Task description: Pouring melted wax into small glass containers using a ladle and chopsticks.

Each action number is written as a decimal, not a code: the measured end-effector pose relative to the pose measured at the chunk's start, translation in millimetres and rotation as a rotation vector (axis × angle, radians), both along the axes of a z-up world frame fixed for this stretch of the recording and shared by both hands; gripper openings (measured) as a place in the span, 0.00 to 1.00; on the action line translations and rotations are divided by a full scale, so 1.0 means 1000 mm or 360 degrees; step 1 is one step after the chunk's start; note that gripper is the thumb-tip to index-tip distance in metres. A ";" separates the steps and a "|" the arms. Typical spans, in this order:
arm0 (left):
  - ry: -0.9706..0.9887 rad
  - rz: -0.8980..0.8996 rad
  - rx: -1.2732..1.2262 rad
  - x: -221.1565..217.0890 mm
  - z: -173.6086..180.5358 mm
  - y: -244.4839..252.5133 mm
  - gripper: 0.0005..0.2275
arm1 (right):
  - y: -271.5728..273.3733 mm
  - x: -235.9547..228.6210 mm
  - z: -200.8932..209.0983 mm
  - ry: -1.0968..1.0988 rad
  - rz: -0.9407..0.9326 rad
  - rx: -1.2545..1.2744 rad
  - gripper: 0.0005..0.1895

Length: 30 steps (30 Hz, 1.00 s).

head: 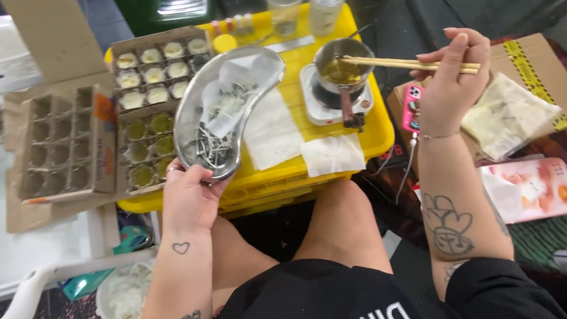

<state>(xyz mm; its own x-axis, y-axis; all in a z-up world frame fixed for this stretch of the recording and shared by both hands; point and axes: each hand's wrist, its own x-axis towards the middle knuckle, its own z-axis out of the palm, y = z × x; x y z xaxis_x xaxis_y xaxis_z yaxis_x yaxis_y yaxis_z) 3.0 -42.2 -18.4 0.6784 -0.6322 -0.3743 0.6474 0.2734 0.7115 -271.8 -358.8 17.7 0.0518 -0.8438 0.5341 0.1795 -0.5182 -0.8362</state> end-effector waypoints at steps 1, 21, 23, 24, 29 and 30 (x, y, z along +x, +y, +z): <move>0.0014 -0.0027 -0.0041 -0.008 -0.005 -0.005 0.21 | -0.001 0.000 -0.002 -0.0030 -0.0018 -0.0005 0.12; 0.0008 -0.0147 0.0076 -0.050 0.009 -0.009 0.24 | 0.084 0.031 0.014 0.0062 0.0815 -0.0272 0.13; 0.0016 -0.0164 0.0109 -0.050 0.009 -0.003 0.24 | 0.089 0.029 0.017 0.0056 0.0993 -0.0230 0.14; 0.0005 -0.0169 0.0105 -0.051 0.008 0.000 0.24 | 0.090 0.025 0.020 0.0175 0.0985 -0.0278 0.16; -0.0006 -0.0189 0.0123 -0.050 0.001 0.004 0.25 | 0.083 0.011 0.044 0.0159 0.0913 -0.0330 0.20; -0.0002 -0.0188 0.0095 -0.051 -0.001 0.004 0.24 | 0.076 0.006 0.044 0.0093 0.0791 -0.0340 0.22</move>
<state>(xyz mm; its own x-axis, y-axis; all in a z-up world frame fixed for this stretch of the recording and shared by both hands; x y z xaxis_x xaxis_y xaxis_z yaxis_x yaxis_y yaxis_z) -47.9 -38.1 -19.2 0.6012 -0.6842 -0.4128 0.6714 0.1525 0.7252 -266.0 -283.2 61.5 0.4518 -0.5832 0.6751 0.4023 -0.5423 -0.7376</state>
